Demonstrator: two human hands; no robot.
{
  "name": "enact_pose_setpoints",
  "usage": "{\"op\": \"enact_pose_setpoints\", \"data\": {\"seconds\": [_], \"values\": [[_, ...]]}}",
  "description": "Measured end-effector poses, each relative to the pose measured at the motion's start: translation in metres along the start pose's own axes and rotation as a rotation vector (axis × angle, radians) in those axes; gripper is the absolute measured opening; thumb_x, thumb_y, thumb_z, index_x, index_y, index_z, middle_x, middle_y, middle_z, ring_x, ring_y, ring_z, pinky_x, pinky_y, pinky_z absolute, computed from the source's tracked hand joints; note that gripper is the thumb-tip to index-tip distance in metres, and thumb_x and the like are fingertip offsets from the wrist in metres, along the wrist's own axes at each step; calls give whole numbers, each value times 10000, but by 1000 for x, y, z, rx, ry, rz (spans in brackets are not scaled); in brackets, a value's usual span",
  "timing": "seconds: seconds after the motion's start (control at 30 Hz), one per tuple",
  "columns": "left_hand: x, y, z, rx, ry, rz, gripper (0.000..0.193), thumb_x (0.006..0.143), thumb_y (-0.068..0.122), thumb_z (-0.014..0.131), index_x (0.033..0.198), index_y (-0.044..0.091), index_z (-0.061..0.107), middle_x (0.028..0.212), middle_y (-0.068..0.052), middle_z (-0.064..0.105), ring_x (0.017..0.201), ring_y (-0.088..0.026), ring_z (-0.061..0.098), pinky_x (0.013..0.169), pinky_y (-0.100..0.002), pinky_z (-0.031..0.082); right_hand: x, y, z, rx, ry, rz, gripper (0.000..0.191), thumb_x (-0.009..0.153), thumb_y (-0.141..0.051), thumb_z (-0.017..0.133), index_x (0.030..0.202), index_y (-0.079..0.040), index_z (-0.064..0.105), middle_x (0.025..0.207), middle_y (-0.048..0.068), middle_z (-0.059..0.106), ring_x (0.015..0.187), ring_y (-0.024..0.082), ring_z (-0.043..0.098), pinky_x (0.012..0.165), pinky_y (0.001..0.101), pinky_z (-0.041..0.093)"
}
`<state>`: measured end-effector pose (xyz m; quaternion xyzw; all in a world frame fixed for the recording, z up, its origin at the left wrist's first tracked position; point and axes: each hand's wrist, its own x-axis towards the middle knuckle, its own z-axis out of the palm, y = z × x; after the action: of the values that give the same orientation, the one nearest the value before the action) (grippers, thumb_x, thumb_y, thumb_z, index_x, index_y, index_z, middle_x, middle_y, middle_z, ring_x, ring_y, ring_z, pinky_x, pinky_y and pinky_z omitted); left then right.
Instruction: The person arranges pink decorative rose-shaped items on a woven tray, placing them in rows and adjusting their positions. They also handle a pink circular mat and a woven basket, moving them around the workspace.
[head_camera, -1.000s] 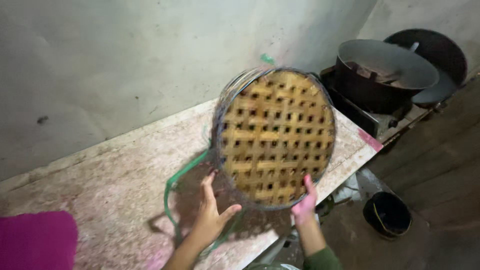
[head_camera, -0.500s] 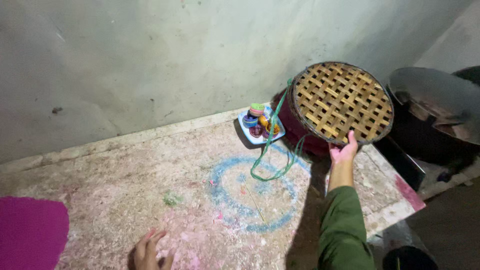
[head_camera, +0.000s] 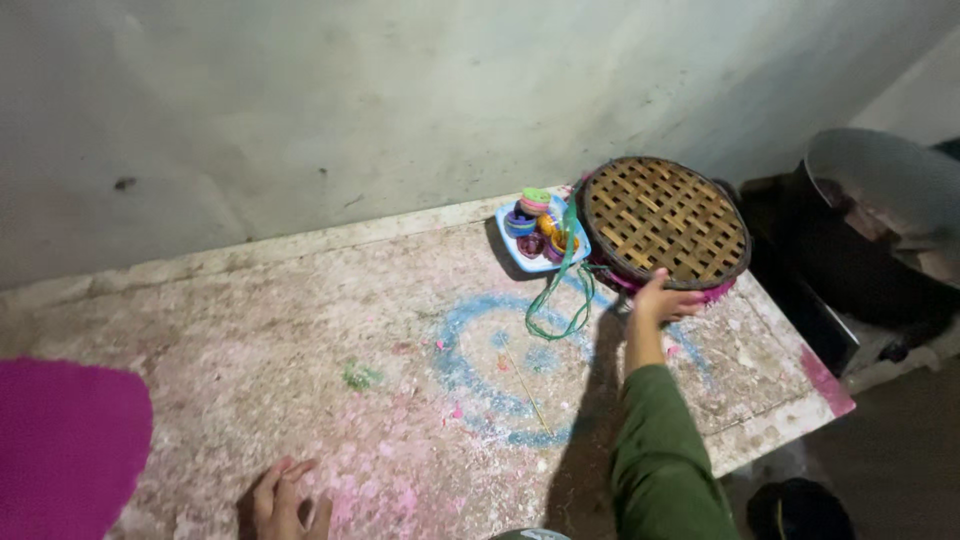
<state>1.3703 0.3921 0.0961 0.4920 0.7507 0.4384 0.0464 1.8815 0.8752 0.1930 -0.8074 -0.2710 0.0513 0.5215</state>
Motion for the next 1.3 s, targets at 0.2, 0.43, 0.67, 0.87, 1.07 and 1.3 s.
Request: {"op": "enact_pose_setpoints", "data": {"seconds": [0.2, 0.43, 0.67, 0.87, 1.07, 1.3], "values": [[1, 100, -48, -83, -6, -96, 498, 725, 114, 795, 1204, 104, 659, 1415, -156, 502, 1299, -364, 519, 1025, -441, 448, -272, -22, -18, 651, -721, -510, 685, 957, -145, 675, 1546, -51, 337, 1638, 253, 36, 1494, 381, 239, 1052, 438, 494], [-44, 103, -166, -146, -85, -547, 388, 881, 180, 701, 1260, 158, 621, 1198, -70, 615, 918, -252, 702, 818, -382, 564, -559, -15, -199, 691, -1816, -846, 534, 1003, -60, 613, 1504, -72, 428, 1631, 183, 234, 1479, 287, 383, 1020, 415, 553], [-167, 14, -325, 40, 275, -655, 351, 897, 217, 697, 1224, 107, 631, 1187, -119, 651, 991, -311, 684, 816, -402, 570, -764, 14, -236, 728, -2464, -1305, 422, 915, -2, 747, 1318, -68, 643, 1390, 136, 586, 1181, 230, 656, 1011, 348, 595], [-222, -55, -442, 56, 467, -1032, 318, 932, 182, 648, 1242, 111, 637, 1254, -115, 638, 1042, -310, 690, 874, -418, 552, -837, -79, -102, 114, -1307, -1572, 513, 1049, -423, 531, 1461, -120, 565, 1395, 197, 604, 1243, 374, 565, 1058, 488, 477], [-245, -165, -517, 248, 257, -827, 361, 912, 174, 649, 1256, 77, 602, 1212, -127, 630, 1085, -339, 642, 877, -422, 549, -809, -59, -65, -275, -1053, -1662, 682, 895, -578, 613, 1492, -257, 541, 1518, 184, 555, 1308, 455, 544, 1003, 566, 458], [-180, -298, -582, 340, 140, -480, 179, 985, 108, 634, 1155, 55, 614, 1154, -124, 624, 1053, -331, 634, 1071, -446, 458, -860, -107, -88, -281, -813, -1464, 375, 1070, -475, 676, 1189, -122, 718, 1059, 142, 732, 974, 325, 659, 865, 453, 550]]}}
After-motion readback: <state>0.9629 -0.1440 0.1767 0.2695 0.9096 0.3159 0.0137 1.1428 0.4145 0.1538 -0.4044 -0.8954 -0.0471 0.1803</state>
